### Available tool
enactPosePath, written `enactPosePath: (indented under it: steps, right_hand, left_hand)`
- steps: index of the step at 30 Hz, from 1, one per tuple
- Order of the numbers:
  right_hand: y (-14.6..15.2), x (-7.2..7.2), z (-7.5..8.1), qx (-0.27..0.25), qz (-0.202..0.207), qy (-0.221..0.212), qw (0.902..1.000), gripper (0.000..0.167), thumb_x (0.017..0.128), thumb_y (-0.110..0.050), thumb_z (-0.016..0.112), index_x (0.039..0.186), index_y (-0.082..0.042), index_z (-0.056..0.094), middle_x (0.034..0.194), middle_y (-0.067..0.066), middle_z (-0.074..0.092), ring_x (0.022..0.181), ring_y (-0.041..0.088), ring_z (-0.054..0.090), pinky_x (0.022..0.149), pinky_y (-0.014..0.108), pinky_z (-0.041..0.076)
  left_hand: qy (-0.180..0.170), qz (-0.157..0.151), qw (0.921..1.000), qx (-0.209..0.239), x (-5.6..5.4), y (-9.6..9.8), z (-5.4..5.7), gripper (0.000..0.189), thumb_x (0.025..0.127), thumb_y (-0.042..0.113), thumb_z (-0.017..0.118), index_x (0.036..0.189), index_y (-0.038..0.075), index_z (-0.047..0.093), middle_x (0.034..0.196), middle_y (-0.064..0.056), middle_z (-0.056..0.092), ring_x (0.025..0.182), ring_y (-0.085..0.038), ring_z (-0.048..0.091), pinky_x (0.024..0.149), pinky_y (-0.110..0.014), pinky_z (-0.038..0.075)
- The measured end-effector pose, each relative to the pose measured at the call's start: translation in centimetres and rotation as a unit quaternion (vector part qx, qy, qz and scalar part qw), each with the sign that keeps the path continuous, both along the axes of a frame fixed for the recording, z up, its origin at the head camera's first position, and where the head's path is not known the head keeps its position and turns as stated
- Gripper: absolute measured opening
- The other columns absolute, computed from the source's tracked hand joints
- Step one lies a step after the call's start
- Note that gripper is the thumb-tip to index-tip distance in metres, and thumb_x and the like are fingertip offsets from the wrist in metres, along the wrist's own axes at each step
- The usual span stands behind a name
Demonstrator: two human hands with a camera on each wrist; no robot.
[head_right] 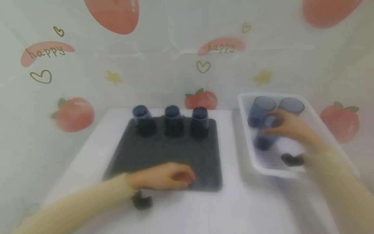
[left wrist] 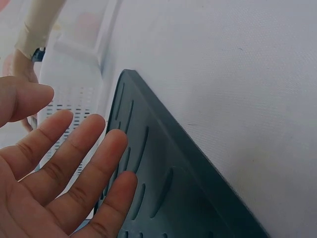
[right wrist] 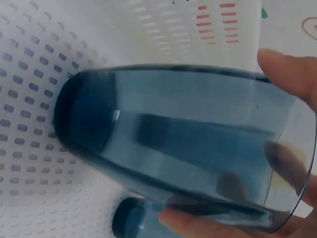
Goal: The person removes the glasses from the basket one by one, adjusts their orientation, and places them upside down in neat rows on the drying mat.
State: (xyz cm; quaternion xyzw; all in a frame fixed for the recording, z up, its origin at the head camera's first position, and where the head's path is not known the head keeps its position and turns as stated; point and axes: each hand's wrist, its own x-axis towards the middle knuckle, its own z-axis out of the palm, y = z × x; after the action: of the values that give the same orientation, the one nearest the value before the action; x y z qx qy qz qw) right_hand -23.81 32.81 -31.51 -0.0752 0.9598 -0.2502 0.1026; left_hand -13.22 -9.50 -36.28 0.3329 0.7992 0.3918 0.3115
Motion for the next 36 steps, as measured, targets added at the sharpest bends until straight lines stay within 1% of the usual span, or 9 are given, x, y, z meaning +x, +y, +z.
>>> enactPosePath:
  steps: [10,13,17,21,23,25,28,31,36]
  right_hand:
    - [-0.1,1.3,1.4,-0.036,-0.033,0.019,0.9986,0.09,0.086,-0.036,0.073,0.15,0.002,0.023,0.136,0.039,0.04,0.111,0.051,0.053,0.064,0.023,0.052]
    - [-0.4,1.9,2.3,-0.042,-0.044,0.023,0.9979,0.09,0.087,-0.037,0.072,0.151,0.0,0.021,0.137,0.038,0.041,0.095,0.017,0.065,0.064,0.017,0.049]
    - [-0.9,2.5,3.2,-0.06,-0.073,0.038,0.9948,0.092,0.086,-0.039,0.072,0.153,-0.004,0.019,0.138,0.036,0.041,0.073,-0.024,0.041,0.062,0.012,0.047]
    - [-1.3,2.9,3.6,-0.089,-0.117,0.066,0.987,0.093,0.084,-0.041,0.074,0.154,-0.011,0.022,0.139,0.034,0.041,0.076,-0.019,0.043,0.06,0.011,0.047]
    - [-1.5,3.2,3.7,-0.093,-0.142,0.082,0.9821,0.092,0.083,-0.045,0.074,0.155,-0.019,0.023,0.143,0.031,0.039,0.094,-0.003,0.055,0.066,0.014,0.047]
    - [-1.6,3.4,3.8,-0.1,-0.165,0.096,0.9765,0.089,0.082,-0.048,0.074,0.154,-0.03,0.025,0.146,0.022,0.041,0.104,0.004,0.052,0.07,0.014,0.044]
    - [-1.8,3.9,3.9,-0.113,-0.193,0.117,0.9676,0.086,0.08,-0.05,0.075,0.15,-0.041,0.027,0.138,-0.004,0.049,0.107,-0.002,0.051,0.072,0.011,0.039]
    - [-2.2,4.5,4.1,-0.149,-0.212,0.137,0.956,0.083,0.079,-0.045,0.078,0.148,-0.043,0.032,0.114,-0.024,0.05,0.088,-0.016,0.044,0.064,0.002,0.036]
    - [-3.0,5.2,4.3,-0.213,-0.226,0.162,0.9365,0.08,0.078,-0.033,0.082,0.145,-0.042,0.038,0.106,-0.029,0.05,0.09,-0.012,0.048,0.063,0.001,0.039]
  left_hand:
    - [0.003,0.0,1.0,0.002,-0.2,-0.1,-0.3,0.023,0.095,0.013,0.061,0.118,0.008,0.063,0.106,-0.005,0.068,0.093,0.001,0.06,0.085,-0.016,0.05]
    - [0.004,-0.001,1.0,0.005,-0.3,-0.1,-0.4,0.023,0.095,0.013,0.062,0.118,0.008,0.063,0.105,-0.005,0.068,0.093,0.001,0.06,0.085,-0.016,0.05]
    - [0.006,-0.003,1.0,0.005,-0.3,0.0,-0.4,0.023,0.096,0.013,0.061,0.118,0.008,0.063,0.105,-0.004,0.068,0.093,0.001,0.06,0.085,-0.016,0.05]
    - [0.006,-0.003,1.0,0.002,-0.3,0.0,-0.5,0.023,0.096,0.013,0.06,0.118,0.008,0.063,0.105,-0.003,0.068,0.092,0.002,0.06,0.085,-0.016,0.05]
    - [0.006,-0.003,1.0,0.002,-0.3,0.0,-0.5,0.023,0.096,0.013,0.06,0.118,0.008,0.063,0.105,-0.004,0.068,0.092,0.002,0.06,0.085,-0.016,0.05]
    - [0.006,-0.004,1.0,0.002,-0.3,0.0,-0.4,0.022,0.096,0.012,0.06,0.118,0.008,0.063,0.106,-0.004,0.068,0.092,0.002,0.06,0.085,-0.016,0.05]
    - [0.007,-0.004,1.0,0.001,-0.2,0.0,-0.4,0.022,0.096,0.012,0.06,0.118,0.008,0.063,0.105,-0.002,0.068,0.092,0.002,0.06,0.085,-0.016,0.05]
    - [0.007,-0.002,1.0,0.001,-0.2,0.0,-0.3,0.022,0.096,0.012,0.061,0.117,0.008,0.063,0.104,-0.002,0.068,0.092,0.001,0.06,0.085,-0.016,0.05]
    - [0.004,0.003,1.0,0.001,-0.2,0.0,-0.2,0.022,0.096,0.013,0.061,0.117,0.008,0.063,0.106,-0.004,0.068,0.093,0.001,0.06,0.085,-0.016,0.05]
